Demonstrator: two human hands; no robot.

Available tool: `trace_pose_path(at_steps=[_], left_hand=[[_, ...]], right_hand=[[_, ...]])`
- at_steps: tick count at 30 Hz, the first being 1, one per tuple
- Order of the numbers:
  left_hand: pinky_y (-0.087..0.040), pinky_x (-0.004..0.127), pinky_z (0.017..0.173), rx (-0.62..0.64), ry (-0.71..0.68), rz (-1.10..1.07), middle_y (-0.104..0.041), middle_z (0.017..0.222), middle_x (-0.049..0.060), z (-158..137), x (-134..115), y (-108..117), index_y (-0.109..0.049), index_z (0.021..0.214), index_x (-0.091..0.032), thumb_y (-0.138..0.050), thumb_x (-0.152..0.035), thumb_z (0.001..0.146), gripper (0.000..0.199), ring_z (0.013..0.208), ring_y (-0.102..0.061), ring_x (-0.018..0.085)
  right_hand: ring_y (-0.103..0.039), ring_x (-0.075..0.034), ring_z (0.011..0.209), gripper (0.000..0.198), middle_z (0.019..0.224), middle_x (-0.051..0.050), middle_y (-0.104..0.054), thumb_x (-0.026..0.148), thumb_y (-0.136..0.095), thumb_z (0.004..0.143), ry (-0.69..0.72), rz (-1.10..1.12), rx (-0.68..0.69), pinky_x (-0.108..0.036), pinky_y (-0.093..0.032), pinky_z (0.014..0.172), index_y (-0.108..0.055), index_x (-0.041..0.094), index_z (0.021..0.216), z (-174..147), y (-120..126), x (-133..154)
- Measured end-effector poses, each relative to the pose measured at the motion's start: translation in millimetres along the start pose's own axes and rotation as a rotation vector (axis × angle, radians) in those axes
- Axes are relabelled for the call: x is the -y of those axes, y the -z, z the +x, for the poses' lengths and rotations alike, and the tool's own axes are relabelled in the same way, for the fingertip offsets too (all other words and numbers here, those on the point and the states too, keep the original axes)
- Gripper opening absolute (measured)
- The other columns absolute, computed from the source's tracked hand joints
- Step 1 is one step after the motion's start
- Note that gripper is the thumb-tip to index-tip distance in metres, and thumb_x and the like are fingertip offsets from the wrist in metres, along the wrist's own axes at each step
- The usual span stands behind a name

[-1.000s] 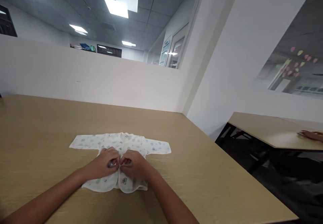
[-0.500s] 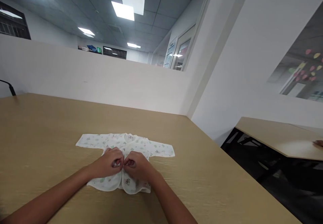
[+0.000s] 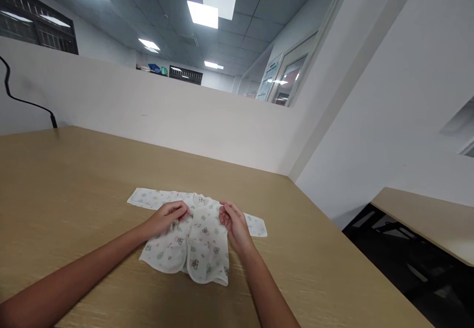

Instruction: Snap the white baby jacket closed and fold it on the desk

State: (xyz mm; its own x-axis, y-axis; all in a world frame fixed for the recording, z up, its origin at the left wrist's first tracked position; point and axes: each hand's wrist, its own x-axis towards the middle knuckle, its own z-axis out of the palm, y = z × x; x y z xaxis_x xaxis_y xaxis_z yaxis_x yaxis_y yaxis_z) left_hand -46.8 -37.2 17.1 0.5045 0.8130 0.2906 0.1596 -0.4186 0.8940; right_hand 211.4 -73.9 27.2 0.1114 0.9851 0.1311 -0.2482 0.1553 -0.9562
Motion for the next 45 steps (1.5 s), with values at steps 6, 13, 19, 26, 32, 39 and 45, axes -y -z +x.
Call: trace_pose_path(at_steps=[6,13,19,26,32,39,45], left_hand=[[-0.042,0.028,0.067,0.055,-0.015,-0.097,-0.058,0.069,0.001,-4.8,-1.4,-10.3,-0.068,0.083,-0.016,-0.040,-0.056,0.100,0.052,0.068,-0.054,0.015],[-0.045,0.029,0.069,0.059,0.122,-0.578,-0.065,0.080,0.005,-7.6,-14.6,-16.9,-0.068,0.093,-0.016,-0.050,-0.064,0.093,0.051,0.074,-0.059,0.016],[-0.049,0.033,0.079,-0.028,0.263,-0.849,-0.070,0.110,0.013,-6.3,-12.9,-18.7,-0.070,0.109,-0.017,-0.045,-0.064,0.094,0.056,0.096,-0.065,0.022],[-0.047,0.030,0.076,-0.161,0.172,-0.442,-0.070,0.094,0.009,10.7,10.2,14.4,-0.071,0.088,-0.017,-0.061,-0.052,0.086,0.037,0.090,-0.063,0.021],[-0.043,0.028,0.067,-0.315,0.255,-0.132,-0.066,0.078,0.003,19.7,51.0,68.9,-0.067,0.075,-0.017,-0.058,-0.050,0.078,0.035,0.072,-0.057,0.016],[-0.041,0.030,0.065,-0.363,0.066,0.362,-0.064,0.069,0.002,20.1,66.7,83.3,-0.067,0.072,-0.019,-0.048,-0.043,0.086,0.033,0.068,-0.058,0.018],[-0.044,0.039,0.099,-0.284,-0.056,0.739,-0.071,0.110,0.010,19.9,82.5,108.1,-0.075,0.104,-0.020,-0.051,-0.034,0.086,0.033,0.108,-0.060,0.027]], right_hand=[[-0.048,-0.010,0.061,0.040,0.085,-0.001,-0.062,0.036,-0.083,0.069,-0.028,-0.062,0.029,-0.024,-0.036,0.056,-0.067,0.018,0.101,-1.0,-4.3,-15.2],[-0.045,-0.011,0.065,0.035,0.072,0.004,-0.051,0.035,-0.076,0.078,-0.006,-0.135,0.266,-0.025,-0.037,0.061,-0.066,0.020,0.108,-14.6,-22.9,-25.6],[-0.043,-0.011,0.065,0.035,0.071,0.004,-0.052,0.031,-0.077,0.075,-0.038,-0.131,0.278,-0.024,-0.033,0.062,-0.069,0.021,0.107,-20.3,-28.8,-26.8],[-0.044,-0.012,0.064,0.027,0.068,0.002,-0.054,0.040,-0.081,0.073,-0.017,-0.188,0.149,-0.025,-0.034,0.060,-0.073,0.019,0.087,-1.5,-0.1,-22.8],[-0.040,-0.010,0.055,0.039,0.058,0.004,-0.050,0.044,-0.088,0.058,-0.025,-0.184,-0.174,-0.023,-0.031,0.051,-0.072,0.016,0.082,34.5,66.1,-25.7],[-0.050,-0.013,0.058,0.039,0.065,0.001,-0.057,0.052,-0.079,0.058,0.019,0.043,-0.380,-0.025,-0.042,0.053,-0.069,0.020,0.079,50.7,116.3,-10.3],[-0.064,-0.026,0.080,0.039,0.084,-0.009,-0.073,0.051,-0.068,0.062,0.133,-0.752,-0.476,-0.037,-0.049,0.075,-0.074,0.018,0.082,45.5,155.3,-13.9]])
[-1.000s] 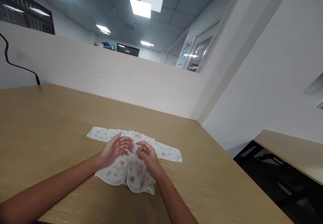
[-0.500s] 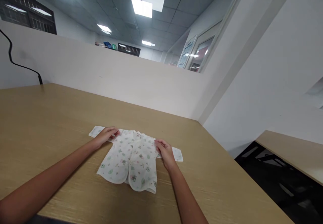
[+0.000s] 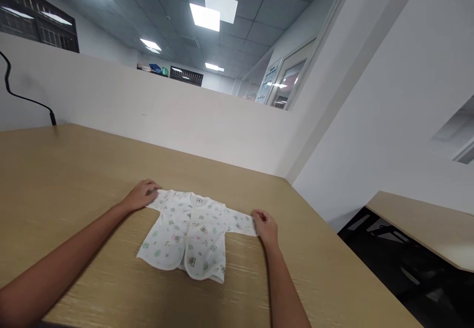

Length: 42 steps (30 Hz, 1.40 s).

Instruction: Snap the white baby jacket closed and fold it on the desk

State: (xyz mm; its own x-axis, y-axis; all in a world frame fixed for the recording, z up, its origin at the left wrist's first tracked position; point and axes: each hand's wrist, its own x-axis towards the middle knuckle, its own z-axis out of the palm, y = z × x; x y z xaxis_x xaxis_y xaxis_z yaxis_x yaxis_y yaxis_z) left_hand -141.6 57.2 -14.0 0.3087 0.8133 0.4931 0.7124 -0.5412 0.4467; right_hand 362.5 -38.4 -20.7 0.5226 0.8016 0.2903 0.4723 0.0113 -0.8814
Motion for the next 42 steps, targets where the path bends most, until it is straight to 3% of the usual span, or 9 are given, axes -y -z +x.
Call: trace_pose_path(at_steps=[2,5,7,9,14,22,28,42], left_hand=[[-0.045,0.041,0.099,0.049,0.045,0.061,-0.070,0.113,0.010,-0.5,6.5,-0.9,-0.076,0.107,-0.020,-0.052,-0.035,0.086,0.035,0.108,-0.060,0.028],[-0.044,0.041,0.100,0.089,0.034,0.126,-0.069,0.118,0.008,-2.6,3.3,-4.9,-0.074,0.111,-0.023,-0.052,-0.036,0.088,0.035,0.112,-0.059,0.028],[-0.043,0.042,0.101,0.104,0.021,0.156,-0.068,0.120,0.006,-3.8,-3.2,-6.7,-0.073,0.113,-0.025,-0.052,-0.036,0.089,0.034,0.114,-0.058,0.027],[-0.043,0.043,0.101,0.117,0.028,0.167,-0.067,0.121,0.006,-4.4,-8.6,-6.7,-0.072,0.114,-0.025,-0.052,-0.036,0.089,0.033,0.115,-0.057,0.028],[-0.042,0.043,0.098,0.136,0.059,0.180,-0.066,0.124,0.006,-4.5,-12.8,-4.1,-0.070,0.115,-0.025,-0.051,-0.037,0.090,0.034,0.118,-0.054,0.028],[-0.042,0.046,0.098,0.143,0.063,0.175,-0.065,0.123,0.007,-4.5,-13.1,-4.5,-0.070,0.116,-0.024,-0.051,-0.036,0.089,0.035,0.117,-0.054,0.030],[-0.042,0.045,0.098,0.131,0.057,0.169,-0.065,0.122,0.007,-4.8,-12.9,-4.1,-0.070,0.114,-0.025,-0.051,-0.037,0.089,0.033,0.116,-0.055,0.029],[-0.041,0.045,0.098,0.140,0.056,0.164,-0.065,0.123,0.007,-3.8,-13.0,-3.1,-0.070,0.115,-0.024,-0.051,-0.036,0.089,0.034,0.118,-0.054,0.030]], right_hand=[[-0.064,-0.029,0.084,0.037,0.087,-0.011,-0.074,0.050,-0.062,0.066,0.096,-0.178,0.044,-0.042,-0.048,0.082,-0.075,0.018,0.081,-1.9,-0.5,-2.8],[-0.063,-0.033,0.095,0.038,0.096,-0.015,-0.073,0.047,-0.055,0.074,0.292,-0.364,-0.122,-0.047,-0.046,0.092,-0.075,0.018,0.086,-4.9,-6.0,4.3],[-0.062,-0.032,0.101,0.038,0.101,-0.015,-0.072,0.045,-0.053,0.078,0.412,-0.385,-0.195,-0.048,-0.044,0.097,-0.074,0.017,0.091,-6.8,-11.4,11.2],[-0.063,-0.030,0.101,0.036,0.101,-0.014,-0.072,0.044,-0.053,0.080,0.470,-0.337,-0.136,-0.046,-0.045,0.098,-0.073,0.017,0.093,-10.0,-18.9,15.2],[-0.064,-0.027,0.095,0.036,0.105,-0.012,-0.072,0.040,-0.059,0.075,0.420,-0.291,0.123,-0.041,-0.050,0.088,-0.073,0.019,0.100,-24.1,-43.0,15.2],[-0.060,-0.023,0.075,0.029,0.084,-0.008,-0.072,0.046,-0.061,0.081,0.402,-0.211,0.295,-0.035,-0.046,0.073,-0.074,0.021,0.079,-36.8,-48.1,35.3],[-0.058,-0.022,0.071,0.037,0.078,-0.007,-0.071,0.057,-0.067,0.080,0.369,-0.164,0.340,-0.034,-0.042,0.069,-0.076,0.021,0.075,-39.5,-47.0,41.4],[-0.061,-0.023,0.076,0.039,0.081,-0.008,-0.072,0.055,-0.062,0.084,0.363,-0.183,0.368,-0.033,-0.042,0.071,-0.076,0.020,0.074,-38.1,-47.3,40.4]])
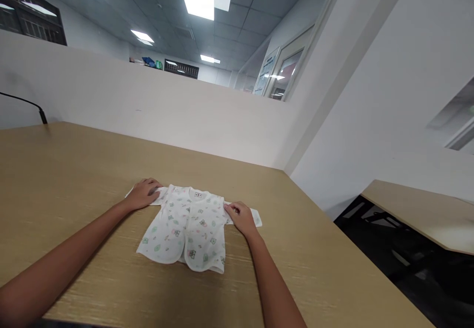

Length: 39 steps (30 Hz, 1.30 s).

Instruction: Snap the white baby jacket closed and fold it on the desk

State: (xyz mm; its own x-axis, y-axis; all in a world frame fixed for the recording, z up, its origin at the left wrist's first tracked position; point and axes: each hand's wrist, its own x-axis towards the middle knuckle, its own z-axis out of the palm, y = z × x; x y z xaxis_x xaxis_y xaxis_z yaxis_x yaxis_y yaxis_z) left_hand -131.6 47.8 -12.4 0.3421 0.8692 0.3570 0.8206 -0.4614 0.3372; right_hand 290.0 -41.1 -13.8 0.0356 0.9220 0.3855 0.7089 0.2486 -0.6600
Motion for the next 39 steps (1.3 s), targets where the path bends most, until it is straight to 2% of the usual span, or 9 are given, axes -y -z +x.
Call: trace_pose_path(at_steps=[6,13,23,31,36,39], left_hand=[[-0.041,0.044,0.097,0.002,0.000,0.005,-0.065,0.123,0.008,-0.4,-0.4,0.2,-0.069,0.115,-0.025,-0.051,-0.037,0.090,0.033,0.118,-0.054,0.029],[-0.041,0.045,0.098,0.003,-0.002,0.011,-0.065,0.124,0.008,0.2,0.5,-0.5,-0.069,0.115,-0.025,-0.050,-0.037,0.090,0.034,0.119,-0.054,0.030],[-0.043,0.045,0.096,-0.009,0.011,-0.010,-0.066,0.122,0.008,-0.1,-1.6,0.2,-0.070,0.112,-0.025,-0.052,-0.038,0.088,0.034,0.117,-0.054,0.030],[-0.042,0.047,0.097,0.007,0.010,0.000,-0.064,0.123,0.008,0.4,-1.4,0.5,-0.069,0.113,-0.024,-0.051,-0.038,0.088,0.034,0.119,-0.053,0.031],[-0.042,0.047,0.097,0.017,0.016,0.013,-0.064,0.124,0.008,0.4,-1.8,0.6,-0.069,0.114,-0.024,-0.051,-0.038,0.089,0.034,0.119,-0.053,0.031],[-0.042,0.046,0.097,0.009,0.013,0.011,-0.064,0.124,0.008,0.2,-2.5,0.9,-0.069,0.113,-0.024,-0.051,-0.037,0.089,0.033,0.119,-0.053,0.030]], right_hand=[[-0.057,-0.020,0.071,0.034,0.079,-0.005,-0.068,0.052,-0.067,0.079,0.000,0.060,-0.025,-0.031,-0.042,0.068,-0.073,0.019,0.087,-1.6,0.4,3.0],[-0.052,-0.018,0.071,0.042,0.072,-0.002,-0.060,0.061,-0.060,0.084,-0.004,0.117,-0.009,-0.028,-0.040,0.066,-0.064,0.020,0.079,-3.8,3.3,11.5],[-0.051,-0.018,0.068,0.040,0.070,-0.001,-0.058,0.058,-0.053,0.088,0.005,0.086,0.020,-0.029,-0.039,0.066,-0.063,0.020,0.078,-3.4,5.0,9.3],[-0.054,-0.019,0.070,0.037,0.073,-0.002,-0.063,0.053,-0.053,0.089,0.013,0.079,0.011,-0.029,-0.041,0.067,-0.067,0.020,0.080,-3.0,3.8,8.1],[-0.058,-0.020,0.075,0.022,0.082,-0.005,-0.067,0.040,-0.062,0.079,0.049,0.074,-0.054,-0.031,-0.043,0.070,-0.070,0.020,0.085,-1.6,1.9,3.0],[-0.058,-0.020,0.075,0.015,0.082,-0.005,-0.066,0.030,-0.059,0.073,0.083,0.060,-0.076,-0.030,-0.042,0.068,-0.069,0.021,0.079,-0.9,1.2,0.4]])
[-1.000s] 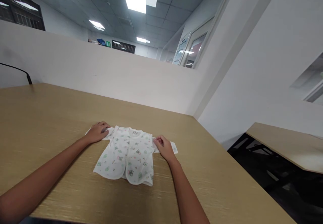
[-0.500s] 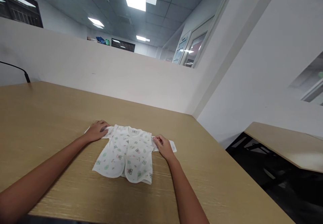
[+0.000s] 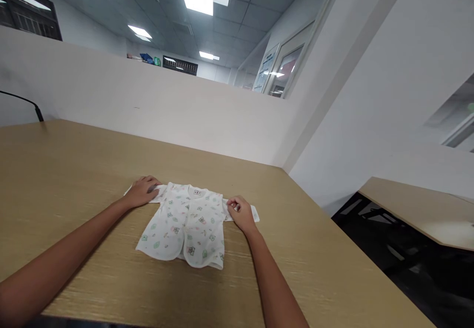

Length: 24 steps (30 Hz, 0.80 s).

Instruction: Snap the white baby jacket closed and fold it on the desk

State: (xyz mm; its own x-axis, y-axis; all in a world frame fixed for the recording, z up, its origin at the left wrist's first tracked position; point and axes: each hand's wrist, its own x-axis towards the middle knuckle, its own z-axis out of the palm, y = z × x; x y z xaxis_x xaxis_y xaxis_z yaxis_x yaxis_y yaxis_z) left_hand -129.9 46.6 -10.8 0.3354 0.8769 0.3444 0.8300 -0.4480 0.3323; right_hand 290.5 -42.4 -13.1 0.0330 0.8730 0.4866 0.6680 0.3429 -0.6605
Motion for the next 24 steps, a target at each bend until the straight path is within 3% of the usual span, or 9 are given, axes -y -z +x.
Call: trace_pose_path(at_steps=[24], left_hand=[[-0.041,0.046,0.099,0.008,-0.015,0.029,-0.064,0.124,0.005,0.5,2.9,-2.4,-0.068,0.116,-0.026,-0.051,-0.036,0.090,0.032,0.119,-0.053,0.028]], right_hand=[[-0.055,-0.018,0.070,0.006,0.076,-0.003,-0.060,0.022,-0.057,0.074,0.064,-0.051,0.042,-0.028,-0.041,0.064,-0.063,0.020,0.074,-0.7,-1.8,-4.9]])
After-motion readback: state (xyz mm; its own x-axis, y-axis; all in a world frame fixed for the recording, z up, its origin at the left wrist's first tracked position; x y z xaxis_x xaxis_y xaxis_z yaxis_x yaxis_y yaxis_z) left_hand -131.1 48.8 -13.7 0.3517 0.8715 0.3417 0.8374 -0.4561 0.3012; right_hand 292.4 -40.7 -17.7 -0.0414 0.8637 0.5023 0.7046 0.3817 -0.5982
